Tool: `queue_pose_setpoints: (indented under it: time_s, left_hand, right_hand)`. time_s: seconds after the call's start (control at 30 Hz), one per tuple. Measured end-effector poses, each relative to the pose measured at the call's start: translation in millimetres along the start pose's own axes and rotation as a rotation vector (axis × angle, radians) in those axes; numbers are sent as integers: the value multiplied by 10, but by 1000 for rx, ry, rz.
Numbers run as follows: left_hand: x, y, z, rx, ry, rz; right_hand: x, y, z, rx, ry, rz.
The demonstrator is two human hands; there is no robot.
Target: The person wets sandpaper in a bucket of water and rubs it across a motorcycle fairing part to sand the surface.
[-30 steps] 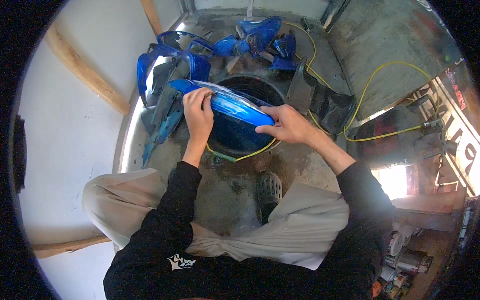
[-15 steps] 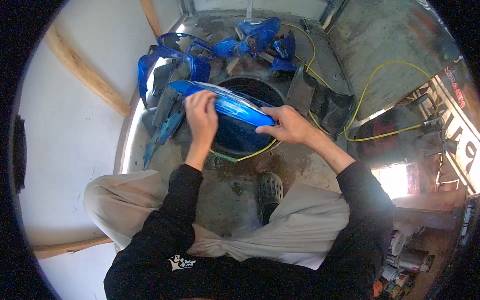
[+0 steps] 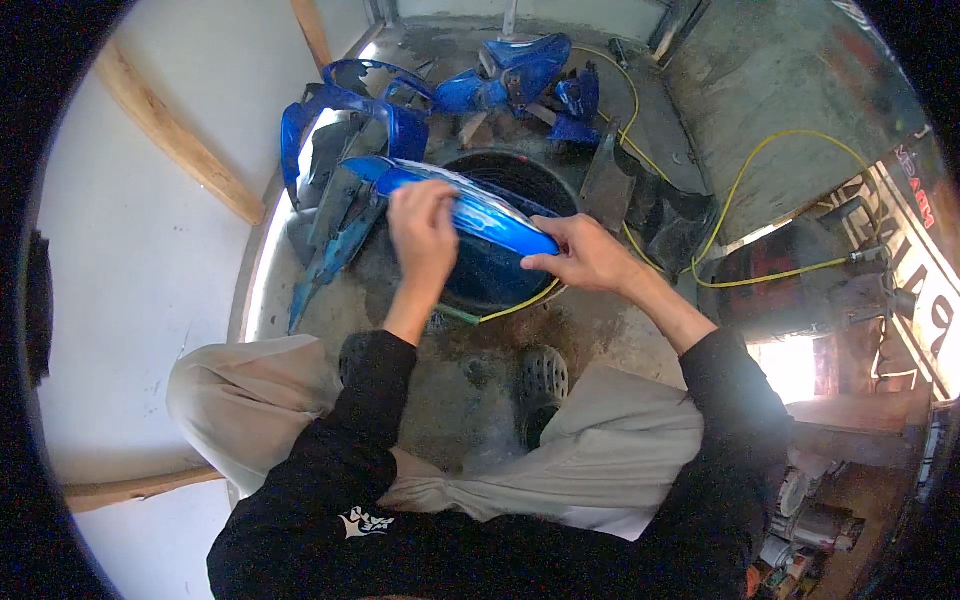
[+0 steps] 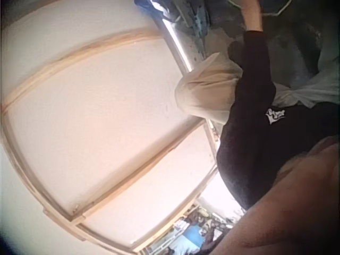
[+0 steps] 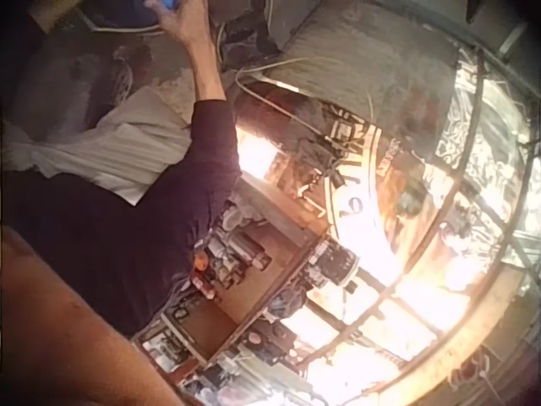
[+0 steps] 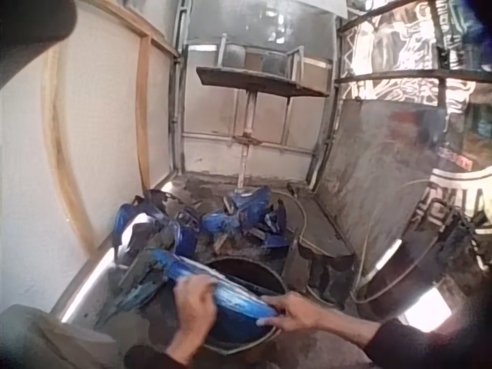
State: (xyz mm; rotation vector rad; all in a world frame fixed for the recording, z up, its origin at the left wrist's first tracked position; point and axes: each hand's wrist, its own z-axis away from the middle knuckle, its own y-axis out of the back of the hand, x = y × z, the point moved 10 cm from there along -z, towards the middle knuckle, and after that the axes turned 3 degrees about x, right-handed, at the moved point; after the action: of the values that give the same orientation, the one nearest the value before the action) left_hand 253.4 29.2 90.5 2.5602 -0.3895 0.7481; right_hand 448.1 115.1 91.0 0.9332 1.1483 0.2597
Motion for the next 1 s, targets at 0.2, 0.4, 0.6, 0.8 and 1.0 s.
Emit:
queue_pose_setpoints:
  time_s: [0.2,0.4,0.6,0.8,1.0]
  left_hand:
    - [900,-213,294,-172,-186,329]
    - [-233,209,24,115,-12,-30]
    - [690,-115,394,-50,-123,256]
    - [-336,317,58,182,-19,-30]
    - [898,-182,490,-52,-110,339]
  right_hand:
    - [106,51,37,50,74,-32]
    - [-57,41,-76,28,10,-69]
    - [178,117,35,97,12,-125]
    - [-69,76,-54,59,22,-59]
    - [172,110,-5,34,-8,1]
